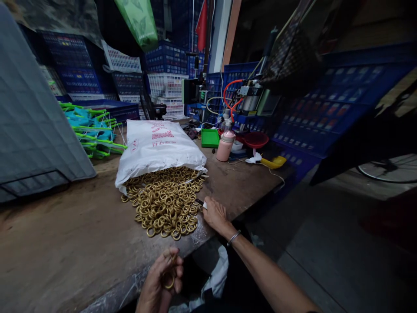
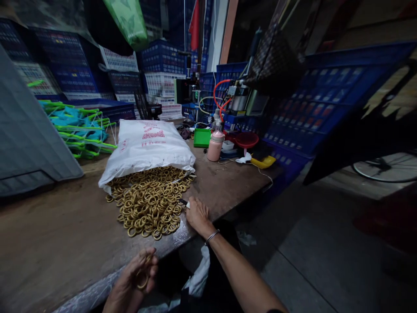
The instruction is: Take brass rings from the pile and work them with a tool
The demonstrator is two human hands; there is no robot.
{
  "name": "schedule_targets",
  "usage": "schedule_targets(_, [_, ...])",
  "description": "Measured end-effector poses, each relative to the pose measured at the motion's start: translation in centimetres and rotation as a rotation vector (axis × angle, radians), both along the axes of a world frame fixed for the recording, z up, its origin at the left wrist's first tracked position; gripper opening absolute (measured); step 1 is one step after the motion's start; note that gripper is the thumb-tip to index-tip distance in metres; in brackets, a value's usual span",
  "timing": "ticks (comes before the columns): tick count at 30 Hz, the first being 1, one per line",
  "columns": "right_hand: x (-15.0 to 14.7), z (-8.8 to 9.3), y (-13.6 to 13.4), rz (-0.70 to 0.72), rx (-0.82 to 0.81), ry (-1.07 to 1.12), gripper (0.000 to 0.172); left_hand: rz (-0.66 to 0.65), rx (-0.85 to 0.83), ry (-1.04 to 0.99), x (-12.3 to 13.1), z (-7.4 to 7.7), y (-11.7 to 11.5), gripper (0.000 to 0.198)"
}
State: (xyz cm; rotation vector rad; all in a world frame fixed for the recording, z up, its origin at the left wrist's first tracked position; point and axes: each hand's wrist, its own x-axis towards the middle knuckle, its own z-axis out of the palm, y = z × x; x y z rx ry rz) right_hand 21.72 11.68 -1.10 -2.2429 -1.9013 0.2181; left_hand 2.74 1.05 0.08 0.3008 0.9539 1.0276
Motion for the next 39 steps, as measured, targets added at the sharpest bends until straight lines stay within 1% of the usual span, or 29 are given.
schedule_targets(3, [0.4, 0.1, -0.3, 0.019, 0.039, 0.042, 0.016, 0.009, -0.024, -0.012, -0.3, 0.1, 0.0, 0.025])
schedule_targets(5, [0.2, 0.2, -1.0, 0.09, 0.071, 0.144, 0.016, 0.002, -0.027, 0.006, -0.2, 0.0, 0.1, 0.025])
schedule_targets(7, [-0.5, 0.5, -2.2, 0.233, 0.109, 0.282, 0.018, -0.008, 0.007, 0.039, 0.0, -0.3, 0.2, 0.027])
schedule_targets(9, [-1.8, 0.9, -3.6, 0.437, 0.143, 0.382, 0.023, -0.005, 0.074, 0.085, 0.3, -0.7, 0.4, 0.031])
schedule_targets(10, [-2.5, 1.1, -4.3, 0.517, 0.147, 0.409, 0.025, -0.003, 0.104, 0.114, 0.4, -0.9, 0.5, 0.034])
schedule_targets(12, [-3.8, 1.4, -5.5, 0.619, 0.163, 0.459, 0.026, -0.014, 0.143, 0.18, 0.5, -1.1, 0.5, 0.039])
schedule_targets(15, [-5.3, 1.7, -6.5, 0.688, 0.138, 0.538, 0.02, -0.037, 0.171, 0.238, 0.3, -1.3, 0.5, 0.035])
schedule_targets(17, [-5.8, 1.8, -6.7, 0.667, 0.096, 0.621, 0.012, -0.038, 0.165, 0.249, 0.1, -1.3, 0.4, 0.032])
schedule_targets(19, [-6.2, 2.0, -6.7, 0.58, 0.046, 0.711, 0.006, -0.021, 0.143, 0.288, 0.0, -1.2, 0.4, 0.033])
schedule_targets(21, [-6.3, 2.2, -6.6, 0.478, -0.001, 0.78, 0.013, 0.016, 0.163, 0.382, 0.1, -1.1, 0.4, 0.034])
schedule_targets(22, [-6.4, 2.3, -6.5, 0.444, -0.031, 0.809, 0.018, 0.045, 0.206, 0.439, 0.1, -1.1, 0.4, 0.033])
schedule_targets(24, [-6.4, 2.4, -6.5, 0.421, -0.11, 0.888, 0.026, 0.095, 0.344, 0.545, 0.0, -1.0, 0.3, 0.028])
schedule_targets(26, [-6.5, 2.4, -6.6, 0.414, -0.209, 0.987, 0.031, 0.106, 0.477, 0.624, -0.1, -1.0, 0.2, 0.022])
schedule_targets(28, [-6.6, 2.2, -6.7, 0.387, -0.287, 1.077, 0.032, 0.092, 0.54, 0.675, -0.2, -0.9, 0.0, 0.018])
schedule_targets(29, [-6.6, 2.1, -6.7, 0.367, -0.308, 1.107, 0.031, 0.078, 0.542, 0.674, -0.3, -0.9, 0.0, 0.018])
schedule_targets(31, [-6.7, 1.9, -6.7, 0.345, -0.312, 1.135, 0.029, 0.048, 0.484, 0.613, -0.3, -0.7, -0.1, 0.019])
schedule_targets(33, [-6.9, 1.8, -6.6, 0.352, -0.271, 1.126, 0.024, 0.015, 0.373, 0.517, -0.3, -0.6, -0.2, 0.023])
schedule_targets(36, [-7.1, 1.9, -6.6, 0.372, -0.17, 1.036, 0.019, -0.011, 0.231, 0.439, -0.3, -0.7, -0.2, 0.03])
schedule_targets(39, [-7.3, 2.4, -6.9, 0.398, -0.112, 0.932, 0.018, -0.039, 0.177, 0.402, -0.5, -1.2, -0.1, 0.032])
